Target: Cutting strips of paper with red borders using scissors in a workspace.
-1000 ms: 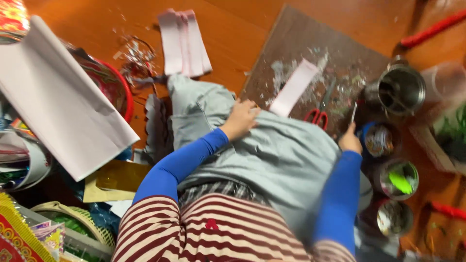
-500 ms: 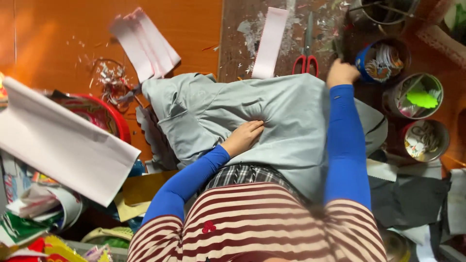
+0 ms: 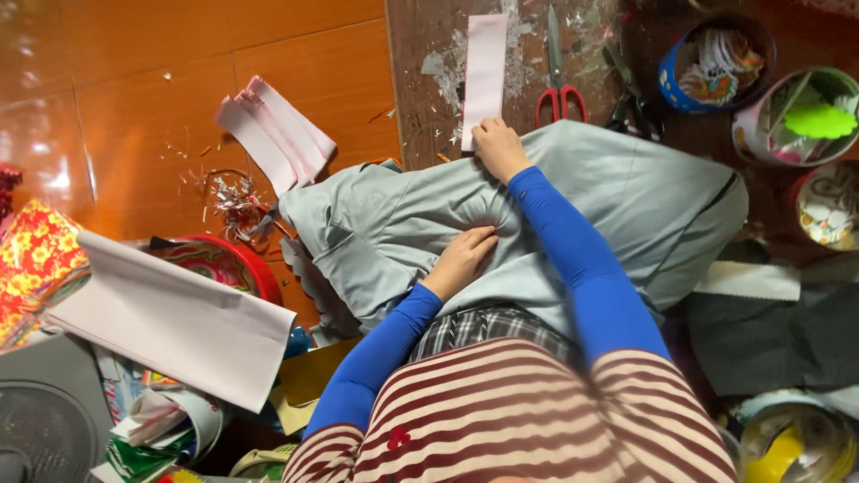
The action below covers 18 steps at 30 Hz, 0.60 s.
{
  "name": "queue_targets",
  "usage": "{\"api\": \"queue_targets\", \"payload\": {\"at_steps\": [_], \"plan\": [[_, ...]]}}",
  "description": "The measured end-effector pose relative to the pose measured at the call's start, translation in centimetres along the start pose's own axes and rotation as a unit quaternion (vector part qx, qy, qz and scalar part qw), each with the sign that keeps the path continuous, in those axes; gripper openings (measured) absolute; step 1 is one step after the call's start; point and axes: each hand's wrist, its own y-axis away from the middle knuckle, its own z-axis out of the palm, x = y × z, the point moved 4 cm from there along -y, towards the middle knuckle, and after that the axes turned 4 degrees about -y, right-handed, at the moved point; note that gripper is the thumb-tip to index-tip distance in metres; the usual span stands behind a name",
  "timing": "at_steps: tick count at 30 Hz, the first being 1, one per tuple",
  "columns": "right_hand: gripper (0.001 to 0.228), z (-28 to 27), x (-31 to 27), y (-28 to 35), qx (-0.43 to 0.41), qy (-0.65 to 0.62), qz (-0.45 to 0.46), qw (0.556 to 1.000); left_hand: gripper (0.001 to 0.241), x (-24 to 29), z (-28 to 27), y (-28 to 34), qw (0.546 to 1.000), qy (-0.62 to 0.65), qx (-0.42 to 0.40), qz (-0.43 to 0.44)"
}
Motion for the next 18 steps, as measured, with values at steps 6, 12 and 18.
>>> {"api": "queue_targets", "payload": {"at_steps": [6,12,18], "plan": [[0.047,-3.6,-1.9,-0.5,0.064,0.016,0.002,0.998,0.033,-0.8,0.7,-0.2,1.000,-0.013,-0.020,0.002],[0.012,-1.6,0.5,-0.5,0.170,-0.044,-0.003,0.985,0.031,-2.1,1.0,0.4,0.983,0.155,-0.019,-0.100],[0.007,-14.4,-11.5,-1.2,0.191,-0.168,-0.032,0.967,0.084,-6.1,-5.9,-1.8,0.948,0.086,0.255,-0.169]]}}
